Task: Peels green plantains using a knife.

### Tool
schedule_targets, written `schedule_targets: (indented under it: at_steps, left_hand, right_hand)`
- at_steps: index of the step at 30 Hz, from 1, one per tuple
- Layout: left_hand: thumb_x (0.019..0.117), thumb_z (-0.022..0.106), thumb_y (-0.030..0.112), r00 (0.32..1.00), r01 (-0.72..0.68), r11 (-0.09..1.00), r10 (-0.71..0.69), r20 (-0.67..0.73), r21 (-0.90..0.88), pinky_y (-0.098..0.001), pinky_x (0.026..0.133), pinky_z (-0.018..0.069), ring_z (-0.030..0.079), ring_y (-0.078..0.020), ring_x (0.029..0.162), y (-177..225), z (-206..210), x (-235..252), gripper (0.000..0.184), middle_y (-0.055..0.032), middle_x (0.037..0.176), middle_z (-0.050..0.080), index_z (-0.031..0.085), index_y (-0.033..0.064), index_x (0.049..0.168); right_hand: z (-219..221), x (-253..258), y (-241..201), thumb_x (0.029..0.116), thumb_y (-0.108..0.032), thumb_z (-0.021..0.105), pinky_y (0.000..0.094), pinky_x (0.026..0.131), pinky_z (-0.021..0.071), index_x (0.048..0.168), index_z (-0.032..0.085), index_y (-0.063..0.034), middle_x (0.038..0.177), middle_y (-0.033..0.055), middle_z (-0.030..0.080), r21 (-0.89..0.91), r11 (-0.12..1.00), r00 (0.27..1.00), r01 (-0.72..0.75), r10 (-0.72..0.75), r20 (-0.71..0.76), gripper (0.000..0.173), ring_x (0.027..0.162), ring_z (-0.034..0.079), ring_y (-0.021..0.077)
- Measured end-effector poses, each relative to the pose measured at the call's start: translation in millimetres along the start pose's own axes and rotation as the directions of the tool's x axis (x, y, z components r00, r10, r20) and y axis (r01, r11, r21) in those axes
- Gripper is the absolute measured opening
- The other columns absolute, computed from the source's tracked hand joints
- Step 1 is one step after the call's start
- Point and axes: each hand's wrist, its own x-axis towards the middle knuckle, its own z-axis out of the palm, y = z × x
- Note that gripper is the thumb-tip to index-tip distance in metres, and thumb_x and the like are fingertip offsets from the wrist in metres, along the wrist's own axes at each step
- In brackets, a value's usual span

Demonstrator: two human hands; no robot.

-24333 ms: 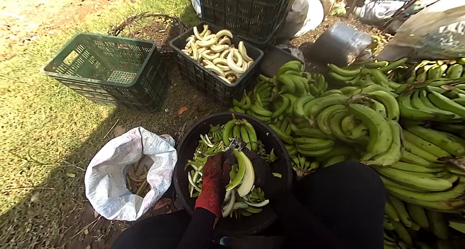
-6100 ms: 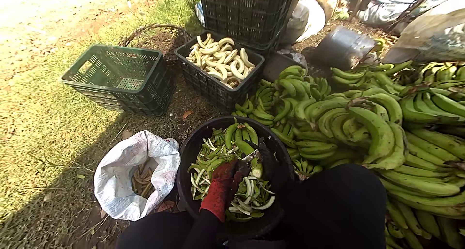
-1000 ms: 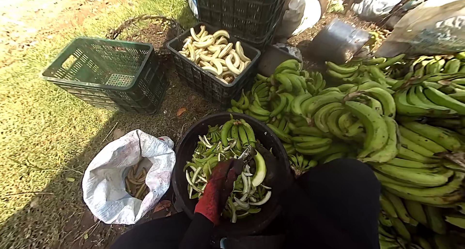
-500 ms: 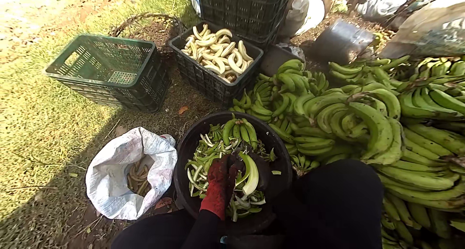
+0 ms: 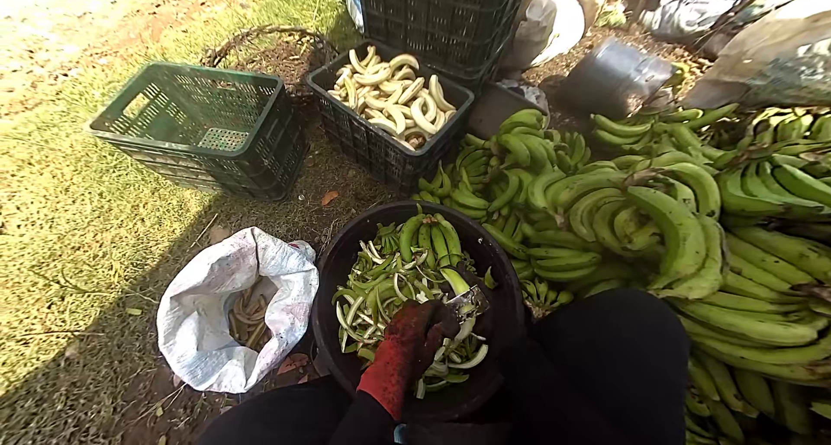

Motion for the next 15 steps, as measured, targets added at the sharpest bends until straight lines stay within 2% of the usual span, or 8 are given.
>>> schedule_targets:
  at_steps: [2, 5, 6, 8, 9, 12, 13, 15]
  left_hand:
    - [0.0981, 0.062, 0.041, 0.999, -0.024, 0.996, 0.028, -0.045, 0.086, -0.0512, 0.095, 0.0555, 0.067, -0.032, 0.108, -0.7, 7.0, 1.7, 0.045, -0.0161, 0.119, 0.067, 0.064, 0.0204, 0.139]
    - [0.0983, 0.062, 0.038, 0.983, 0.027, 0.999, -0.021, -0.18, 0.032, -0.0509, 0.093, 0.0558, 0.067, -0.0325, 0.105, -2.6, 9.1, 7.2, 0.043, -0.0169, 0.115, 0.068, 0.066, 0.0168, 0.135]
    - [0.099, 0.062, 0.036, 0.975, 0.048, 0.999, -0.048, -0.218, -0.006, -0.0513, 0.094, 0.0553, 0.066, -0.033, 0.106, -3.1, 5.8, 10.2, 0.041, -0.0177, 0.116, 0.067, 0.066, 0.0144, 0.134]
    - [0.1012, 0.059, 0.032, 0.97, 0.079, 0.995, -0.09, -0.226, -0.058, -0.0507, 0.1, 0.0533, 0.065, -0.0335, 0.112, -4.5, -3.6, 13.5, 0.042, -0.0191, 0.122, 0.066, 0.063, 0.0123, 0.138]
    - [0.1016, 0.059, 0.032, 0.973, 0.081, 0.995, -0.092, -0.212, -0.059, -0.0505, 0.101, 0.0525, 0.065, -0.0332, 0.113, -4.8, -6.7, 13.5, 0.043, -0.0188, 0.123, 0.066, 0.062, 0.0132, 0.14]
    - [0.1, 0.06, 0.038, 0.984, 0.022, 1.0, -0.022, -0.176, -0.005, -0.0508, 0.097, 0.0538, 0.065, -0.0317, 0.109, -5.7, -2.8, 7.5, 0.044, -0.0163, 0.118, 0.067, 0.063, 0.0175, 0.139]
    - [0.0999, 0.06, 0.04, 0.985, 0.017, 1.0, -0.014, -0.172, 0.015, -0.0507, 0.096, 0.0544, 0.066, -0.0313, 0.108, -5.3, -0.8, 6.5, 0.044, -0.0156, 0.117, 0.067, 0.064, 0.0189, 0.139]
    - [0.0993, 0.061, 0.037, 0.984, 0.031, 0.999, -0.025, -0.178, 0.027, -0.0519, 0.094, 0.0548, 0.066, -0.033, 0.106, -2.4, -2.0, 8.3, 0.044, -0.0172, 0.116, 0.067, 0.064, 0.0185, 0.139]
  right_hand:
    - [18.8, -6.2, -7.0, 0.1136, -0.032, 0.012, 0.0248, 0.057, 0.0535, 0.118, 0.053, -0.0036, 0.08, 0.0043, 0.062, -0.107, 0.994, 0.994, -0.008, -0.004, -0.106, 0.05, 0.064, 0.061, 0.0108]
    - [27.2, -14.9, -8.0, 0.1121, -0.013, 0.028, 0.0245, 0.074, 0.0557, 0.123, 0.057, 0.0025, 0.095, 0.0086, 0.066, -0.283, 0.959, 0.983, 0.025, -0.076, -0.168, 0.035, 0.08, 0.065, 0.0104]
    - [33.6, -20.1, -11.7, 0.1108, -0.011, 0.036, 0.0246, 0.084, 0.0538, 0.128, 0.059, 0.0034, 0.106, 0.0112, 0.067, -0.388, 0.921, 0.98, 0.011, -0.087, -0.18, 0.033, 0.09, 0.064, 0.0103]
    - [41.8, -27.7, -15.7, 0.1101, -0.013, 0.041, 0.0252, 0.091, 0.0503, 0.131, 0.06, 0.0037, 0.114, 0.0138, 0.067, -0.552, 0.834, 0.981, 0.008, -0.115, -0.159, 0.033, 0.098, 0.062, 0.0108]
    - [42.3, -27.8, -16.8, 0.1103, -0.013, 0.04, 0.0247, 0.091, 0.0499, 0.131, 0.059, 0.0039, 0.115, 0.0138, 0.067, -0.558, 0.83, 0.982, 0.012, -0.114, -0.148, 0.033, 0.099, 0.062, 0.0105]
    - [28.2, -12.4, -3.3, 0.1106, -0.012, 0.035, 0.0262, 0.08, 0.0564, 0.126, 0.059, 0.0041, 0.103, 0.0114, 0.067, -0.293, 0.947, 0.98, 0.132, -0.169, -0.104, 0.033, 0.087, 0.066, 0.0113]
    - [17.2, -5.5, 3.0, 0.1096, -0.012, 0.034, 0.028, 0.08, 0.0579, 0.128, 0.058, 0.0046, 0.105, 0.0118, 0.069, -0.257, 0.948, 0.978, 0.186, -0.205, -0.048, 0.034, 0.089, 0.067, 0.0127]
    - [19.7, -7.6, -5.0, 0.1094, -0.009, 0.038, 0.025, 0.085, 0.0553, 0.129, 0.06, 0.0048, 0.109, 0.012, 0.069, -0.355, 0.922, 0.98, 0.152, -0.188, -0.071, 0.033, 0.092, 0.066, 0.0101]
